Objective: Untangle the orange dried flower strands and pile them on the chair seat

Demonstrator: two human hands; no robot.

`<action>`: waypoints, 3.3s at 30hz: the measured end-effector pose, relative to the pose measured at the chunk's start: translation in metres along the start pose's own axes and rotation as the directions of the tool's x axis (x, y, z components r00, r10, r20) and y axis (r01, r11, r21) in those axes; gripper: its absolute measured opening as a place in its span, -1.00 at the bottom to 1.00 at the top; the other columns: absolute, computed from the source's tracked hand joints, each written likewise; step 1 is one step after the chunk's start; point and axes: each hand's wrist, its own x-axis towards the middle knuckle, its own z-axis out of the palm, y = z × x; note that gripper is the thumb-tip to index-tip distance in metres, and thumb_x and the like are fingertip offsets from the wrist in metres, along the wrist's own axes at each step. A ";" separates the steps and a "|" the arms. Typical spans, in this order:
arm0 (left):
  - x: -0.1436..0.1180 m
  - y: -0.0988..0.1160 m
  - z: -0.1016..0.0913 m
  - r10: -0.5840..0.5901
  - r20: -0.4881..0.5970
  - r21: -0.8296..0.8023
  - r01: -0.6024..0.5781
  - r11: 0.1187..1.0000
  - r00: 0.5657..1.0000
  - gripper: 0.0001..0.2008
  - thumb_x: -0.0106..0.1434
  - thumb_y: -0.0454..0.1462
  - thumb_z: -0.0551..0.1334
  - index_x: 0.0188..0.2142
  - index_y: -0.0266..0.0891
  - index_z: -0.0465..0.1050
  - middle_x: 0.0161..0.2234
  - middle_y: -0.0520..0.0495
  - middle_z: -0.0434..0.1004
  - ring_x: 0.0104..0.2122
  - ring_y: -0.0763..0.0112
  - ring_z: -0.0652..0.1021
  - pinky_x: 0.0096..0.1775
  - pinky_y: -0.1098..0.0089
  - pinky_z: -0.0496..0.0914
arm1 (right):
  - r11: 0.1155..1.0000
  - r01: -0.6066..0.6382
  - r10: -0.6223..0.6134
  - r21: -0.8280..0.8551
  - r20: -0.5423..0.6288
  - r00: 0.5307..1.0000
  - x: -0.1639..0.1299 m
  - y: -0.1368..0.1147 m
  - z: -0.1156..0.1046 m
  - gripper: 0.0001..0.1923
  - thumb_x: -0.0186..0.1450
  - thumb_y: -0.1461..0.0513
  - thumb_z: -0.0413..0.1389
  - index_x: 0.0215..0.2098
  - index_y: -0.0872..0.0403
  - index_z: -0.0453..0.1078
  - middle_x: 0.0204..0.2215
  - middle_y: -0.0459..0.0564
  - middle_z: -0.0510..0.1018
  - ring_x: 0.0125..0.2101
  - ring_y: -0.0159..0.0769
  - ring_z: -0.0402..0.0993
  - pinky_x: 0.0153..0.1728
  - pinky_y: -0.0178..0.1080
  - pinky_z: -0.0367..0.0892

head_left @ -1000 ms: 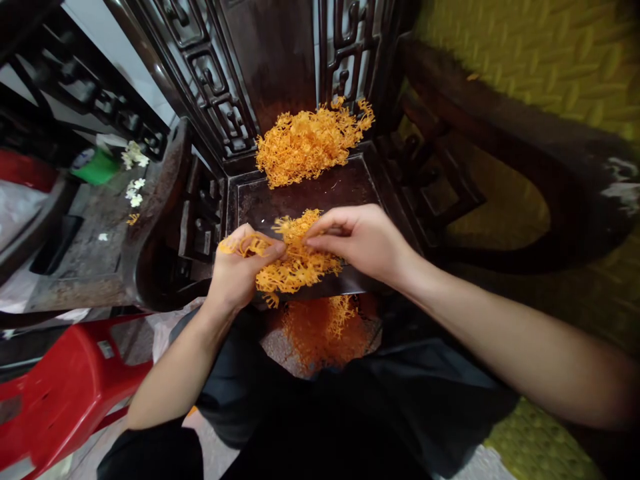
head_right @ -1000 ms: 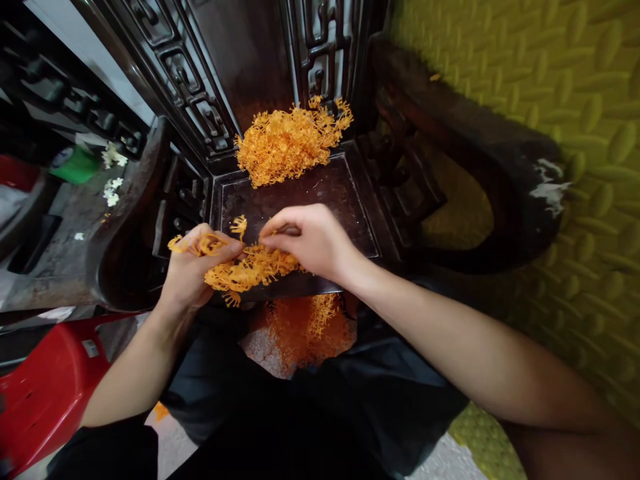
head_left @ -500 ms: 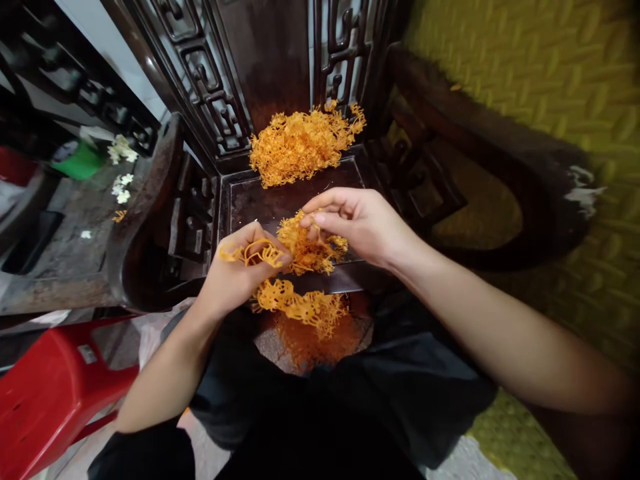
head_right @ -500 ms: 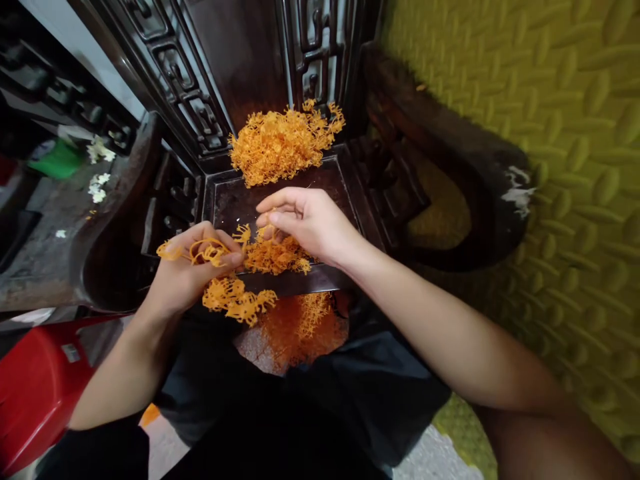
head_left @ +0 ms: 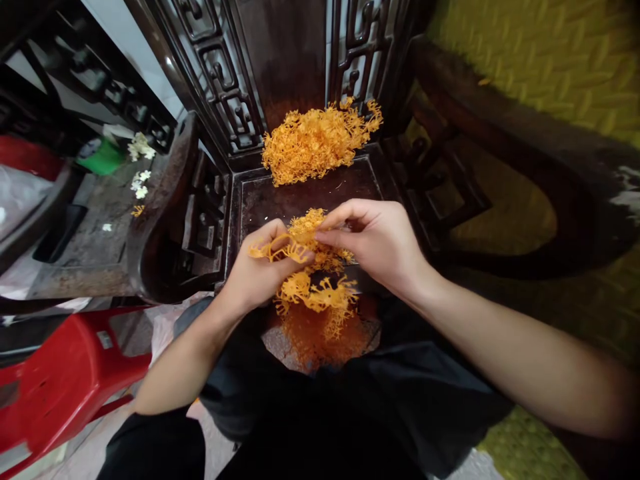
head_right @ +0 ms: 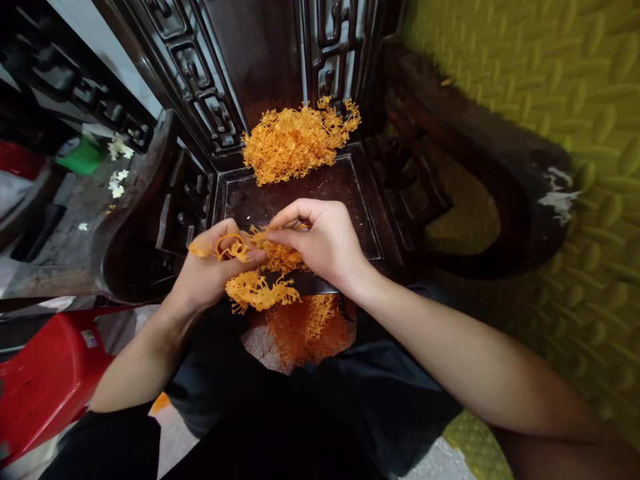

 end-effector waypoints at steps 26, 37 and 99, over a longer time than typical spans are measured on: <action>-0.013 0.002 -0.017 0.170 0.559 0.353 -0.418 0.837 0.812 -0.79 0.11 -0.47 0.18 -0.50 -0.16 0.22 -0.59 0.12 0.30 -0.56 0.48 0.33 -0.47 0.38 0.16 | 0.995 0.057 -0.026 0.087 -0.324 0.946 0.048 0.026 -0.060 -0.76 0.25 0.15 0.34 -0.47 0.04 0.42 -0.59 -0.14 0.46 -0.62 -0.46 0.31 -0.55 -0.26 0.22; -0.012 -0.019 0.009 -0.058 0.714 0.374 -0.310 0.874 0.697 -0.80 0.04 -0.46 0.36 -0.40 -0.21 0.40 -0.32 0.00 0.61 -0.30 0.34 0.58 -0.26 0.34 0.36 | 0.837 0.110 0.092 -0.536 0.336 0.937 0.039 0.086 0.009 -0.72 0.17 0.35 0.34 -0.12 0.21 0.65 -0.17 0.19 0.71 -0.14 -0.09 0.64 0.01 -0.12 0.47; 0.003 -0.010 -0.007 -0.039 0.010 -0.112 0.040 0.993 0.999 -0.65 0.30 -0.11 0.38 0.00 -0.22 0.51 -0.25 -0.06 0.66 -0.35 0.39 0.61 -0.31 0.40 0.50 | 0.952 0.159 -0.080 -0.263 0.288 0.954 -0.017 -0.016 0.007 -0.72 0.35 0.03 0.22 -0.34 0.06 0.57 -0.53 -0.10 0.51 -0.50 -0.36 0.33 -0.41 -0.23 0.16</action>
